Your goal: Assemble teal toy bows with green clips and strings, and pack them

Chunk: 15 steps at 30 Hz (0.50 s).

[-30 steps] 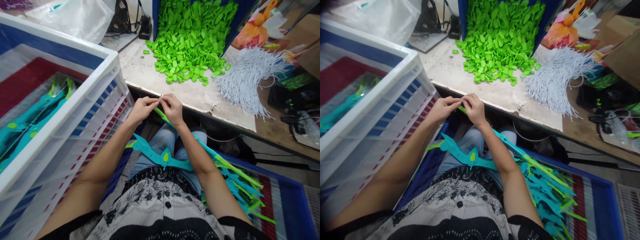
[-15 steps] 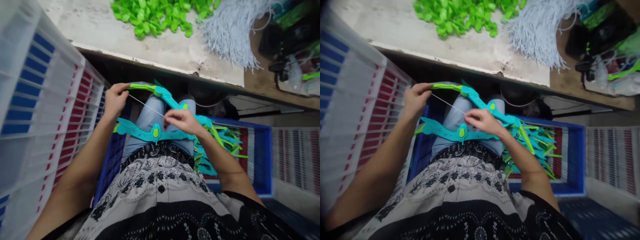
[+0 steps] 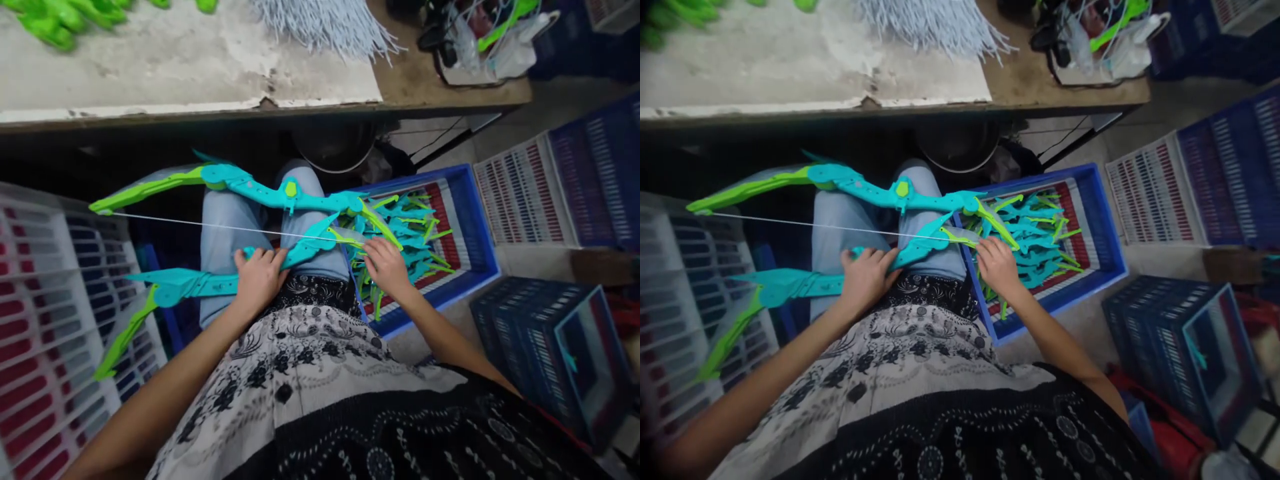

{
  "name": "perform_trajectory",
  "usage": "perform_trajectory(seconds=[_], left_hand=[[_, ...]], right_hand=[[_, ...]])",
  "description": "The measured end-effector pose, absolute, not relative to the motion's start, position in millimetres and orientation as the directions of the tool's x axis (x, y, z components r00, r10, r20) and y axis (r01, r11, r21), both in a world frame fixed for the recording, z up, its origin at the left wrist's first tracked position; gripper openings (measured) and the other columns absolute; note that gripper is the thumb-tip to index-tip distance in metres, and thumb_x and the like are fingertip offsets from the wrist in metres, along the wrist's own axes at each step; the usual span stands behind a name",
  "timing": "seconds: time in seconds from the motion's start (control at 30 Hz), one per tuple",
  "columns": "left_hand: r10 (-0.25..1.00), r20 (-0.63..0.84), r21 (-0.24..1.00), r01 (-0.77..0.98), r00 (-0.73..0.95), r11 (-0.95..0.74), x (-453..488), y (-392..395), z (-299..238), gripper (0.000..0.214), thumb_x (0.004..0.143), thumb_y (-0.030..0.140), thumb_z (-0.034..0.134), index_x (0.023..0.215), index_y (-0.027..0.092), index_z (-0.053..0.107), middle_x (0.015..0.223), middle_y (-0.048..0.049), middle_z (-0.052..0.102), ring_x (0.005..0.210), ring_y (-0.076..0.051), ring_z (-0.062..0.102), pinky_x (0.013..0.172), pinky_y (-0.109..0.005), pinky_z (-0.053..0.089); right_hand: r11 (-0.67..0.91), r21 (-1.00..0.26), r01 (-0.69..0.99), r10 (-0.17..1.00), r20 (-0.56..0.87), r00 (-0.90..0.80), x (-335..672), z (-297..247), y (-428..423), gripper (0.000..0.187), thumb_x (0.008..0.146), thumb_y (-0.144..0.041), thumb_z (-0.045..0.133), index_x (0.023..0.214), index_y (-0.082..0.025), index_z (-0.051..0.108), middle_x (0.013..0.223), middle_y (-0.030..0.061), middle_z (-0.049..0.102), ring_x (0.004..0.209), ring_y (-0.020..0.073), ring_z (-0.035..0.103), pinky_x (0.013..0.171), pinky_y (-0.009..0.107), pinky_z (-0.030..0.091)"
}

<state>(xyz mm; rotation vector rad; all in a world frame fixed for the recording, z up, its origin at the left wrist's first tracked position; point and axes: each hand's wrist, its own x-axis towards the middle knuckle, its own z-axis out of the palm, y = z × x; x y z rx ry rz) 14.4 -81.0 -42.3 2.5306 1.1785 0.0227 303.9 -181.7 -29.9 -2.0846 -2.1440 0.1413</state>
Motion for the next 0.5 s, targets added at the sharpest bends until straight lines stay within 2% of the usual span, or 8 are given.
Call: perform_trajectory(seconds=[0.07,0.13,0.2,0.27,0.37,0.5], left_hand=[[0.71,-0.145,0.29,0.716,0.689,-0.635,14.4,-74.9,-47.2,0.042,0.084,0.032,0.048,0.124,0.02,0.056,0.095,-0.0123,0.067,0.094,-0.031,0.056,0.099,-0.053,0.025],[0.675,-0.175,0.299,0.692,0.717,-0.657,10.3,-66.9,-49.2,0.043,0.084,0.033,0.047,0.123,0.02,0.057,0.092,-0.0117,0.067,0.092,-0.03,0.057,0.099,-0.051,0.026],[0.656,-0.203,0.341,0.681,0.727,-0.648,6.3,-59.6,-49.8,0.044,0.082,0.035,0.047,0.122,0.02,0.058,0.091,-0.012,0.068,0.093,-0.03,0.058,0.098,-0.051,0.027],[0.647,-0.222,0.389,0.675,0.729,-0.627,4.4,-54.1,-50.2,0.046,0.081,0.038,0.048,0.122,0.02,0.059,0.092,-0.0117,0.069,0.093,-0.03,0.058,0.098,-0.05,0.028],[0.618,-0.242,0.432,0.654,0.748,-0.622,4.5,-48.2,-51.8,0.046,0.079,0.039,0.05,0.121,0.023,0.06,0.092,-0.0092,0.07,0.092,-0.029,0.06,0.097,-0.047,0.031],[0.591,-0.236,0.417,0.63,0.771,-0.655,4.6,-44.9,-55.1,0.045,0.079,0.041,0.049,0.121,0.026,0.06,0.092,-0.0075,0.07,0.093,-0.028,0.06,0.096,-0.046,0.032]], right_hand=[[0.017,-0.101,0.995,1.0,0.009,-0.016,307.5,-29.7,-178.6,0.036,0.089,-0.03,0.049,0.12,-0.016,0.059,0.123,0.0146,0.058,0.117,0.03,0.048,0.097,0.046,0.04],[-0.004,-0.089,0.996,0.997,-0.071,-0.003,316.6,-32.8,-173.6,0.045,0.087,-0.035,0.053,0.128,-0.014,0.053,0.116,0.0167,0.06,0.111,0.0314,0.051,0.093,0.047,0.04],[-0.028,-0.157,0.987,0.989,-0.151,0.004,329.5,-37.2,-166.6,0.05,0.086,-0.041,0.056,0.128,-0.014,0.053,0.103,0.0146,0.064,0.101,0.0292,0.056,0.088,0.044,0.042],[-0.06,-0.262,0.963,0.985,-0.172,0.015,343.4,-39.5,-157.4,0.048,0.084,-0.048,0.057,0.121,-0.017,0.06,0.092,0.0102,0.066,0.091,0.0256,0.058,0.084,0.04,0.043],[-0.082,-0.367,0.927,0.994,-0.099,0.048,358.5,-33.8,-145.3,0.042,0.083,-0.051,0.056,0.108,-0.018,0.067,0.079,0.0059,0.065,0.081,0.0215,0.059,0.079,0.036,0.044],[-0.029,-0.354,0.935,0.99,0.121,0.076,351.2,-15.2,-150.2,0.036,0.087,-0.046,0.052,0.105,-0.018,0.066,0.098,0.0106,0.066,0.097,0.0236,0.057,0.088,0.039,0.044]])
